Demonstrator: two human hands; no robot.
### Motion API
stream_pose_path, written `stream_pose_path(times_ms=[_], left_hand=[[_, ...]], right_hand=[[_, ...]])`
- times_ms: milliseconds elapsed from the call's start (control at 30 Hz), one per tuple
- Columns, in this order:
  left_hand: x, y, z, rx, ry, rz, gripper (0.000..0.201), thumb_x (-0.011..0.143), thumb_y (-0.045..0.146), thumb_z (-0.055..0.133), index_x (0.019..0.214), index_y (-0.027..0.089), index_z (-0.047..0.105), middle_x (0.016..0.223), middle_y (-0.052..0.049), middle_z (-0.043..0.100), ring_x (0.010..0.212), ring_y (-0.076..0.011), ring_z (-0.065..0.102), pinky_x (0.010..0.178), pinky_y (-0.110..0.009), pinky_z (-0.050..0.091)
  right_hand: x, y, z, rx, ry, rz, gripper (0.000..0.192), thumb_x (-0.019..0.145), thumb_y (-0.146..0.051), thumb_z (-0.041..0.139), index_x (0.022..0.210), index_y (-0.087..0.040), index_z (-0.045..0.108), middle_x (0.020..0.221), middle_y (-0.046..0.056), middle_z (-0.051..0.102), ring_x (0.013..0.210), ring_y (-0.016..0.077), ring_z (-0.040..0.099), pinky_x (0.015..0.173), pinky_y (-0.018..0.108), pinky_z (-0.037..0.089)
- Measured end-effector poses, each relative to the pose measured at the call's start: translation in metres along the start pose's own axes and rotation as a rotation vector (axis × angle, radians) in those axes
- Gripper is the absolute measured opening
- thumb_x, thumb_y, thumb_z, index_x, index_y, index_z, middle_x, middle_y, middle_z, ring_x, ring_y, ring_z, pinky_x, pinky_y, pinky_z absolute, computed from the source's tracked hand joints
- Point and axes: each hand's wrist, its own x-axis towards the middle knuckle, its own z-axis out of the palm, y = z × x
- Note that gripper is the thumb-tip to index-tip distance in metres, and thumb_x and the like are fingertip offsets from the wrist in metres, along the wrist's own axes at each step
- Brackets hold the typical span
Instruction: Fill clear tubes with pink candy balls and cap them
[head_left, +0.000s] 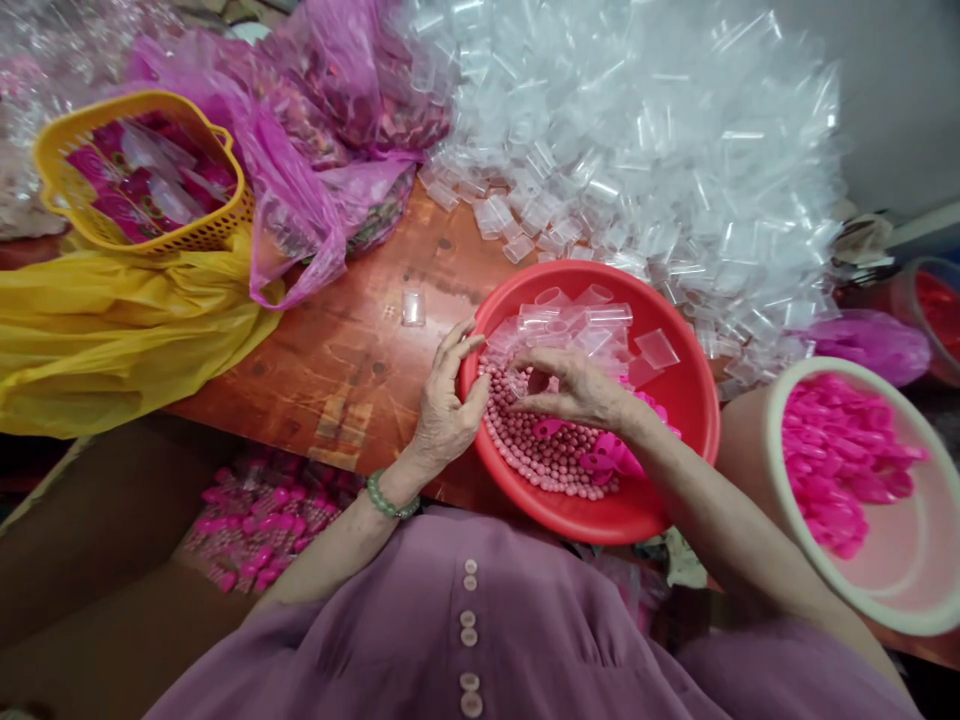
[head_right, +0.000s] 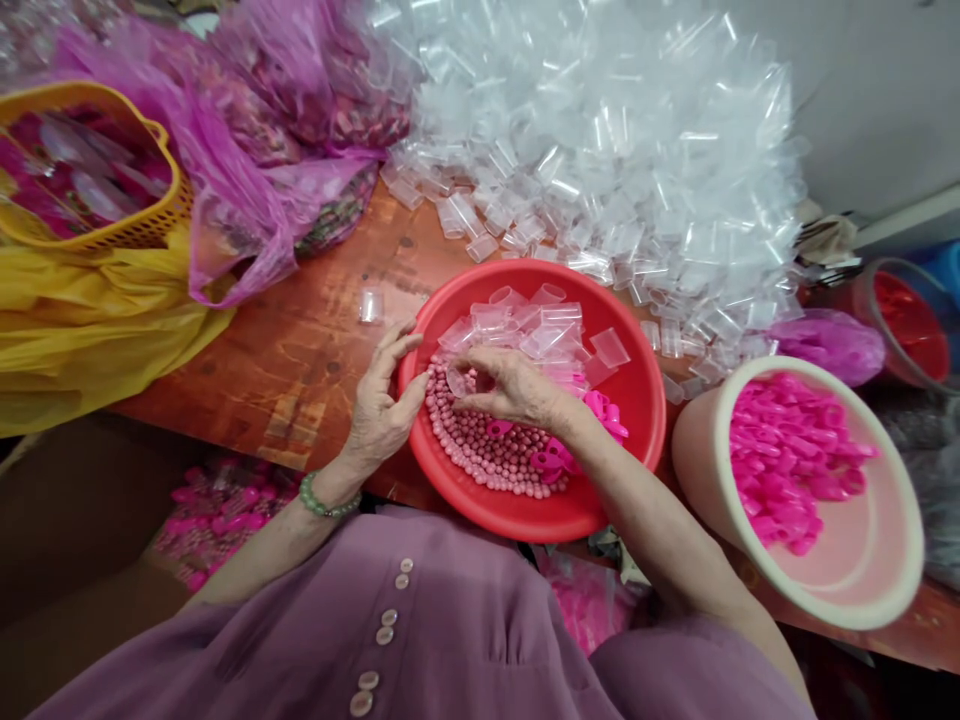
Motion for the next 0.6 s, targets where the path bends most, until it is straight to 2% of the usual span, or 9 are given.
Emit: stream_pose_path(times_ms=[167, 300, 367, 467, 600], left_hand=[[-0.001, -0.002, 0.001, -0.025, 0.009, 0.002, 0.041, 0.086, 0.013, 0.058, 0.126, 0.020, 0.055, 0.143, -0.013, 0.052, 0.135, -0.0236, 0.048, 0.115, -0.047, 0.039], [-0.001, 0.000, 0.000, -0.024, -0.002, -0.018, 0.038, 0.088, 0.018, 0.058, 0.126, 0.020, 0.054, 0.144, -0.013, 0.051, 0.136, -0.0251, 0.047, 0.116, -0.049, 0.038], [-0.001, 0.000, 0.000, -0.022, -0.008, -0.021, 0.038, 0.088, 0.019, 0.058, 0.126, 0.019, 0.054, 0.144, -0.014, 0.051, 0.138, -0.0255, 0.046, 0.116, -0.049, 0.037], [-0.001, 0.000, 0.000, -0.032, -0.013, -0.016, 0.038, 0.089, 0.019, 0.058, 0.126, 0.020, 0.054, 0.145, -0.013, 0.051, 0.139, -0.0250, 0.045, 0.117, -0.049, 0.036], [-0.001, -0.003, -0.001, -0.051, -0.022, -0.017, 0.039, 0.089, 0.019, 0.058, 0.127, 0.022, 0.053, 0.146, -0.012, 0.050, 0.138, -0.0248, 0.045, 0.117, -0.050, 0.035]], right_hand=[[0.000, -0.001, 0.006, 0.267, 0.008, 0.161, 0.038, 0.072, -0.038, 0.080, 0.099, -0.018, 0.064, 0.068, -0.004, 0.056, 0.062, 0.0115, 0.050, 0.060, 0.025, 0.042], [0.002, -0.001, 0.010, 0.395, 0.031, 0.264, 0.036, 0.069, -0.040, 0.080, 0.090, -0.019, 0.060, 0.068, -0.006, 0.049, 0.059, 0.0096, 0.044, 0.057, 0.024, 0.039], [0.004, 0.002, 0.014, 0.441, 0.090, 0.298, 0.040, 0.070, -0.042, 0.077, 0.096, -0.020, 0.057, 0.073, -0.005, 0.051, 0.060, 0.0101, 0.046, 0.057, 0.025, 0.040], [0.007, 0.008, 0.023, 0.354, 0.251, 0.347, 0.046, 0.069, -0.044, 0.076, 0.101, -0.021, 0.053, 0.076, -0.003, 0.054, 0.062, 0.0123, 0.050, 0.059, 0.028, 0.043], [0.013, 0.016, 0.037, 0.098, 0.491, 0.437, 0.038, 0.068, -0.044, 0.078, 0.079, -0.021, 0.050, 0.071, -0.002, 0.055, 0.060, 0.0133, 0.050, 0.059, 0.029, 0.041]])
